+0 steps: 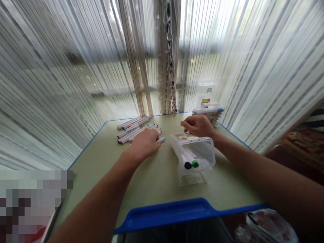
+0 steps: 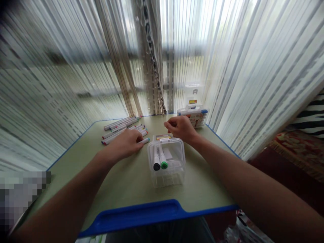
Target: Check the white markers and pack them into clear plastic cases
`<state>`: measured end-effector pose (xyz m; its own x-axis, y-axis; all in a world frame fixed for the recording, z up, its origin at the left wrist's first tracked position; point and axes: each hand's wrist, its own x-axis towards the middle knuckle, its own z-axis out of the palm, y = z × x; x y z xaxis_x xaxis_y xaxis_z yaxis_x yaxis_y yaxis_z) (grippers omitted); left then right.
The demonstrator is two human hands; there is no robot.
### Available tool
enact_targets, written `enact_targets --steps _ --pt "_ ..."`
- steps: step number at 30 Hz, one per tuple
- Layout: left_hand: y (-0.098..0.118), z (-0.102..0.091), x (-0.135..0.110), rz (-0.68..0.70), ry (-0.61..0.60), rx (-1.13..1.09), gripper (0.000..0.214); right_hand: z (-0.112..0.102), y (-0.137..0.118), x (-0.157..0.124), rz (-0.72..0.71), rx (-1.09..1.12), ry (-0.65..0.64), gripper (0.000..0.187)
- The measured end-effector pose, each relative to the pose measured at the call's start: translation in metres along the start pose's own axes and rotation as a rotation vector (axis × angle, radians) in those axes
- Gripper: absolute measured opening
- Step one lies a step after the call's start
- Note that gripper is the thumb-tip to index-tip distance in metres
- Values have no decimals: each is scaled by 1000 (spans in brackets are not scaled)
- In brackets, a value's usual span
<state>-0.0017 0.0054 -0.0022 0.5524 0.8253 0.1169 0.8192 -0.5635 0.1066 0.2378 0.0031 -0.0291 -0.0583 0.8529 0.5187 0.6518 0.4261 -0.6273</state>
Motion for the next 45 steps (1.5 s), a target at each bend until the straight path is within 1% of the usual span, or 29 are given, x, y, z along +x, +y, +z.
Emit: enact_targets --steps 2,6,9,13,17,20,23,25,31,34,38,41,45 --pt "0 0 1 15 41 -1 20 0 0 0 -4 3 3 33" --pt "1 0 3 38 185 -67 21 -1 -1 0 18 63 6 36" --pt "2 -1 6 79 277 -163 22 0 -2 1 51 145 5 39" --pt "4 -1 7 119 346 -256 28 0 -6 2 104 315 28 49" --pt "6 1 6 169 377 -296 30 -4 -11 2 183 515 -11 46" --pt "8 4 6 241 378 -321 34 -6 -14 2 197 590 -44 41" --pt "11 7 5 318 345 -322 41 -4 -15 1 186 588 -60 40" --pt "12 8 5 349 326 -330 42 -1 -16 0 177 569 -65 41" --pt "14 10 8 374 353 -396 34 0 -20 -1 167 549 -70 33" --pt "11 10 9 357 383 -443 31 -4 -19 1 179 603 -45 30" --pt "3 7 11 225 404 -580 33 -9 -13 5 235 691 50 30" --pt "-3 6 15 146 412 -783 33 -12 -11 8 252 734 103 32" --pt "-3 7 18 74 407 -1100 29 -13 -11 10 248 728 103 34"
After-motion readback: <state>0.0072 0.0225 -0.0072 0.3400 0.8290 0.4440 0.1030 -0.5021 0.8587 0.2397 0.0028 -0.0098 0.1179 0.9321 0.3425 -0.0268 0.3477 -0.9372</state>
